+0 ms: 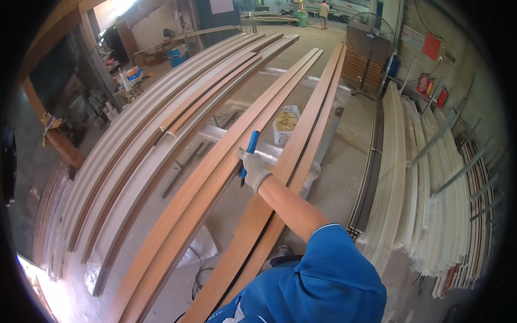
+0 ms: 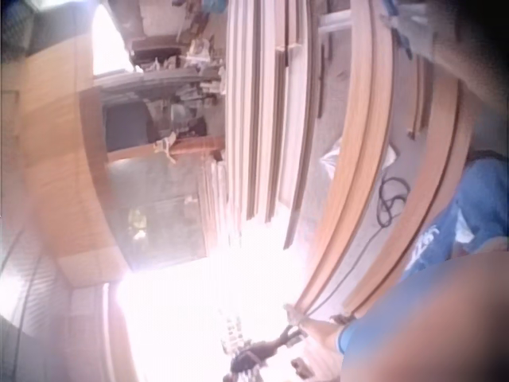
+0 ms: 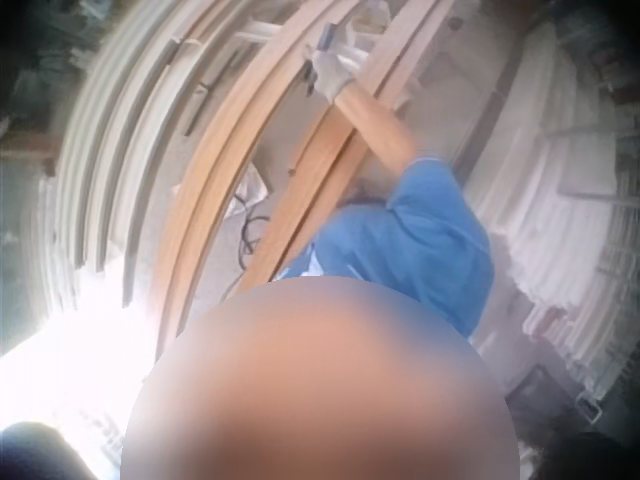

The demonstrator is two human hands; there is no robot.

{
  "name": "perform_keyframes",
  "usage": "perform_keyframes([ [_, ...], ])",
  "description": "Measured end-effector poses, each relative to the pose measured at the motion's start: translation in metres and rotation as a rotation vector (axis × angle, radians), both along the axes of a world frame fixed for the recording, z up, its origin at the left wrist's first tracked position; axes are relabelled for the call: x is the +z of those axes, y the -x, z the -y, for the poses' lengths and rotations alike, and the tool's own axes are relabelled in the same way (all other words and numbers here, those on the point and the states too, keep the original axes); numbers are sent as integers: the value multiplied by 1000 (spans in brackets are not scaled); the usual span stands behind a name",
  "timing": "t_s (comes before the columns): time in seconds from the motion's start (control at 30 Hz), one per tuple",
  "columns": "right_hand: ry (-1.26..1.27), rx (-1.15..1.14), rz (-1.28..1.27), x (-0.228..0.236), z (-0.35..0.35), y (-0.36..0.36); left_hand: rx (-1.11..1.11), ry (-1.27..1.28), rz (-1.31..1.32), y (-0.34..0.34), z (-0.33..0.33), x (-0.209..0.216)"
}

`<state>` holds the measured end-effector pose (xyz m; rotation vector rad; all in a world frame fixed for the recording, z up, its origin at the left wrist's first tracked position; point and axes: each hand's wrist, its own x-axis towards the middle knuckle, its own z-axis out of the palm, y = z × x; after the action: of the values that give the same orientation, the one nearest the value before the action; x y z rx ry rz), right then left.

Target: The person installs black cables into grooves on long wooden planks using a blue-handled tool. They repeatedly position the cable, press it into the groove, and move along the plank to complete the installation.

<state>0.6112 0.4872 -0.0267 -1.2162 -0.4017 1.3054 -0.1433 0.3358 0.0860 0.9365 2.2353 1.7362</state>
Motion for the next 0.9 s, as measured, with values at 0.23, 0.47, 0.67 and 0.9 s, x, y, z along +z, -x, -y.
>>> perform_keyframes([
  [0.23, -233, -35, -121, 16, 48, -19, -117, -5, -27, -76, 4, -5],
  [0.47, -207, -46, -28, 42, 91, -55, -240, 44, 21, -184, 24, -39],
  [0.67, -137, -60, 169, 20, 102, -89, -285, 97, 64, -246, 33, -69],
  [0.9, -233, 6, 326, -15, 99, -140, -191, 150, 99, -261, 63, -98],
])
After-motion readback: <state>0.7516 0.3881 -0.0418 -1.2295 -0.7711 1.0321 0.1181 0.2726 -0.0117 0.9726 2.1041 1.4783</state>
